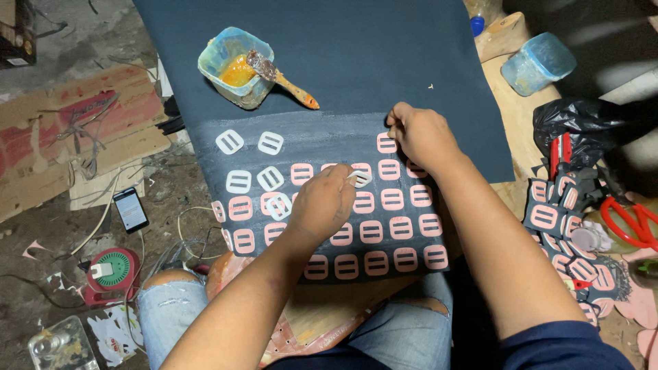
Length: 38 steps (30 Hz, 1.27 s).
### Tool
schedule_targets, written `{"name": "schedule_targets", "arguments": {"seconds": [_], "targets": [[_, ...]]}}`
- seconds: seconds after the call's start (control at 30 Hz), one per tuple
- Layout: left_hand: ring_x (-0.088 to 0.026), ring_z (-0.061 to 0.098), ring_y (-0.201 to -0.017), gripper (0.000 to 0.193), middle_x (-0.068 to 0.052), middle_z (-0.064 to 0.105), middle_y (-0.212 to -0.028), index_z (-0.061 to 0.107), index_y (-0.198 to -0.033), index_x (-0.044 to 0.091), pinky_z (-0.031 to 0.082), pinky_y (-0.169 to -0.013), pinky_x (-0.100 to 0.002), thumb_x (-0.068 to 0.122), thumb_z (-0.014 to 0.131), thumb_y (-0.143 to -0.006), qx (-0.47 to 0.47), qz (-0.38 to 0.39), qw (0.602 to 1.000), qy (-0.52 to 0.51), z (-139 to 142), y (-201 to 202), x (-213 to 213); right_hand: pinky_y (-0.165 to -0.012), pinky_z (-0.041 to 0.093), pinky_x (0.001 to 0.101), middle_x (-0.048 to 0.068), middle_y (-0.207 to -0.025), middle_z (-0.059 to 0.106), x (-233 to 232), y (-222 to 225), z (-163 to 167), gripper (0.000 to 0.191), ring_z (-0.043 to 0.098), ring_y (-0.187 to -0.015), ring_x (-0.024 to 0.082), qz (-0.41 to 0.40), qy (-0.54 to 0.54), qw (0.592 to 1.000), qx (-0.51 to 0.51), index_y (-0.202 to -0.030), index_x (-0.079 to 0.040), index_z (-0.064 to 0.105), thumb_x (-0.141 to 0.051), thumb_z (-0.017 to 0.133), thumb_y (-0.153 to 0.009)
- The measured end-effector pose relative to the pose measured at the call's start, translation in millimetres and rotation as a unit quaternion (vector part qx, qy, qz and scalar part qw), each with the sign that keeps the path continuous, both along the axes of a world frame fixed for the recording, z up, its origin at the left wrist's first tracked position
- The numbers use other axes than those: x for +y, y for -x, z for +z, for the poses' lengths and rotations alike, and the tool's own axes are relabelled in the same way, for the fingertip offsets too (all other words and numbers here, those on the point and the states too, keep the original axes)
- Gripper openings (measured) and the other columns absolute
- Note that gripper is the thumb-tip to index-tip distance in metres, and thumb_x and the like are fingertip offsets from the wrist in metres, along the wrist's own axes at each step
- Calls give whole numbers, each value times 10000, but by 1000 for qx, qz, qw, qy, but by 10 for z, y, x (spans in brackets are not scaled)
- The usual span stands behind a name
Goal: The person paints small white rectangular cutouts with a yellow substance using a brush, then places them in rows on a dark surface. The person handles each cutout individually, applies the substance, and arranges them in a grid pattern.
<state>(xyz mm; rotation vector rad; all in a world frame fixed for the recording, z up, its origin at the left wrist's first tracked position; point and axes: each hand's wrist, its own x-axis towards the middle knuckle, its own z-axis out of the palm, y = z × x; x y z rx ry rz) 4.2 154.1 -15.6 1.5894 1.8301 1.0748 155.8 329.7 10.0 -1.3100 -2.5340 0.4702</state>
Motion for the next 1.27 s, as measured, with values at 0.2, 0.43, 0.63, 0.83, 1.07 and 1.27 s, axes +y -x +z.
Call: {"name": "schedule_targets", "arguments": {"seconds": [0.2, 0.43, 0.63, 0.83, 1.07, 1.27], "targets": [[-390, 679, -947, 245, -184, 708, -1032, 646, -1088, 28, 532, -828, -480, 216, 521, -994, 2, 4, 1000, -5, -12, 3, 1, -760, 534, 474, 167, -884, 710, -7, -76, -213, 95, 688, -839, 377, 44, -97, 994, 28, -1008, -45, 668, -118, 690, -951], [-372, 691, -935, 262, -183, 718, -1031, 646, -1115, 38, 533, -824, -469, 235, 517, -1001, -9, 12, 1000, 20, -17, -1, 15, -865, 476, 434, 71, -903, 665, -104, -120, -287, 28, 661, -917, 286, 62, -175, 979, 79, -919, -83, 705, -70, 721, -900], [-351, 710, -924, 266, -164, 733, -1026, 628, -1141, 54, 541, -821, -446, 260, 518, -1015, -36, 24, 998, 54, -13, 7, 11, -816, 495, 393, 25, -949, 703, -367, -77, -72, 158, 643, -866, 260, 95, -225, 965, 97, -921, -139, 757, -31, 676, -839], [-326, 709, -886, 239, -144, 722, -1036, 588, -1179, 74, 539, -772, -447, 213, 527, -994, -70, 20, 995, 63, 15, 35, 17, -398, 374, 276, 106, -674, 624, -688, 37, -31, 260, 481, -446, 127, -96, 420, 889, 158, -961, -25, 729, -259, 626, -1008], [-299, 716, -880, 343, -146, 713, -1017, 542, -1270, 89, 546, -788, -432, 241, 597, -968, -89, 2, 993, 82, 54, 63, 0, -456, 442, 188, 42, -787, 699, -638, -99, -232, 172, 587, -573, 61, -135, 498, 788, 336, -1050, 7, 679, -25, 698, -882], [-292, 705, -942, 512, -167, 645, -1254, 491, -1344, 45, 551, -850, -426, 273, 658, -917, -68, -4, 996, 52, -11, 60, 11, -499, 454, 194, 74, -804, 703, -247, -155, -82, 226, 611, -619, 93, -154, 319, 845, 401, -1073, 8, 598, 4, 727, -888]]}}
